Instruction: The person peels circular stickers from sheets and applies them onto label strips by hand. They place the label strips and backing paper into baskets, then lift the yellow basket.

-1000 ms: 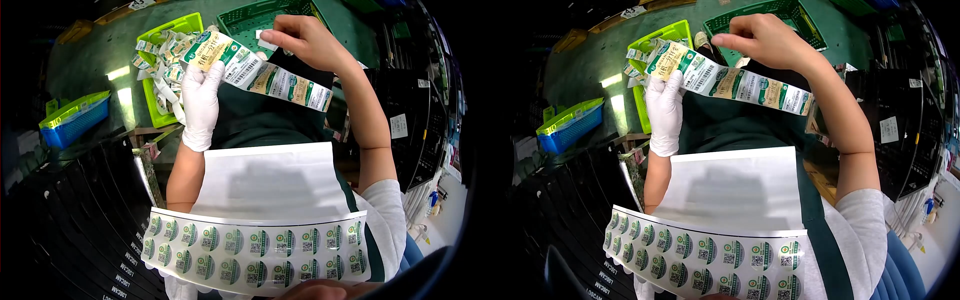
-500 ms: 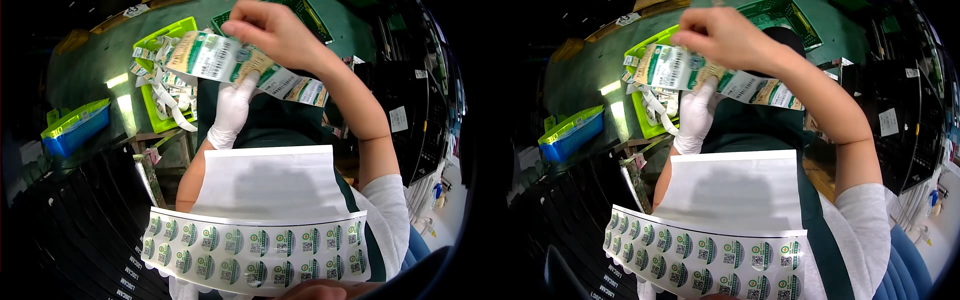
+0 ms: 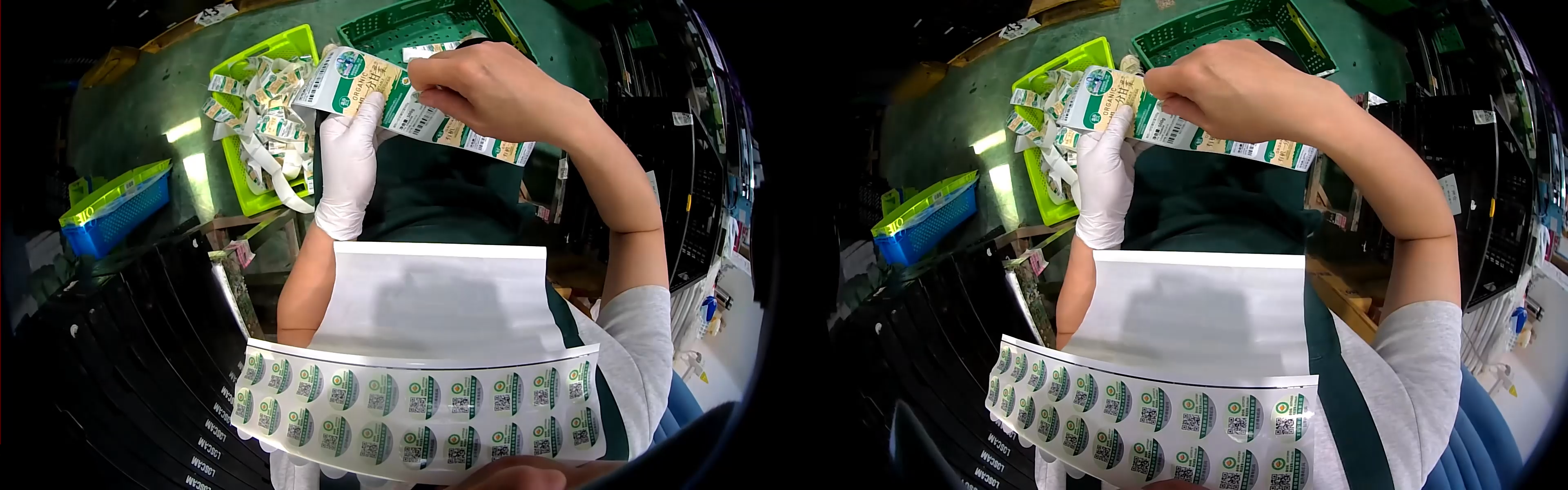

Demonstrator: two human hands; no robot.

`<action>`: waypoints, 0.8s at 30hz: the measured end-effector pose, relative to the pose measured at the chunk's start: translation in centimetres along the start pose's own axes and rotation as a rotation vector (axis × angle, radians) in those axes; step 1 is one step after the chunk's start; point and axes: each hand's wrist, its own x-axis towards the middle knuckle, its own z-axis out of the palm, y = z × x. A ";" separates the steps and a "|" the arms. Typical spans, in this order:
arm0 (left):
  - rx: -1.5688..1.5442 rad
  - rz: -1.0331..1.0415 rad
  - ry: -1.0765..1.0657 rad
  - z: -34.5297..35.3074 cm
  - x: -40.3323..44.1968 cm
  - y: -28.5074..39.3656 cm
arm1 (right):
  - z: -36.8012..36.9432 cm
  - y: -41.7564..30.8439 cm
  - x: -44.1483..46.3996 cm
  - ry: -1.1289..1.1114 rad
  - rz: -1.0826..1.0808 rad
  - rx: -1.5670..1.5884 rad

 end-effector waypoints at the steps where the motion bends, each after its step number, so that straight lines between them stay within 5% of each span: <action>1: 0.015 0.021 -0.001 -0.1 0.0 -0.2 | 0.2 0.0 0.1 0.002 -0.011 -0.021; 5: 0.097 0.082 -0.010 -0.3 0.3 -0.4 | 0.6 0.6 0.9 0.053 0.036 -0.063; 8: 0.095 0.103 -0.024 -0.6 0.3 0.1 | 0.7 2.9 1.1 0.411 0.080 -0.251; 10: 0.042 0.132 -0.006 -0.4 0.3 0.5 | -1.2 3.2 1.1 0.155 0.273 -0.043; 14: -0.062 0.201 -0.078 -0.5 0.3 1.9 | -1.6 0.9 0.8 -0.193 0.170 0.394; 16: -0.396 0.210 -0.228 0.6 0.0 2.3 | -0.7 0.1 1.3 -0.015 0.067 0.502; 18: -0.309 0.058 -0.158 0.4 -0.4 -0.4 | -0.9 -0.2 2.0 0.044 0.073 0.523; 19: 0.046 0.139 -0.206 0.6 -0.3 -1.3 | -1.0 -0.3 2.2 0.070 0.084 0.518; 24: -0.046 -0.015 -0.103 1.0 0.1 -1.0 | -4.4 0.7 1.0 0.141 0.241 0.480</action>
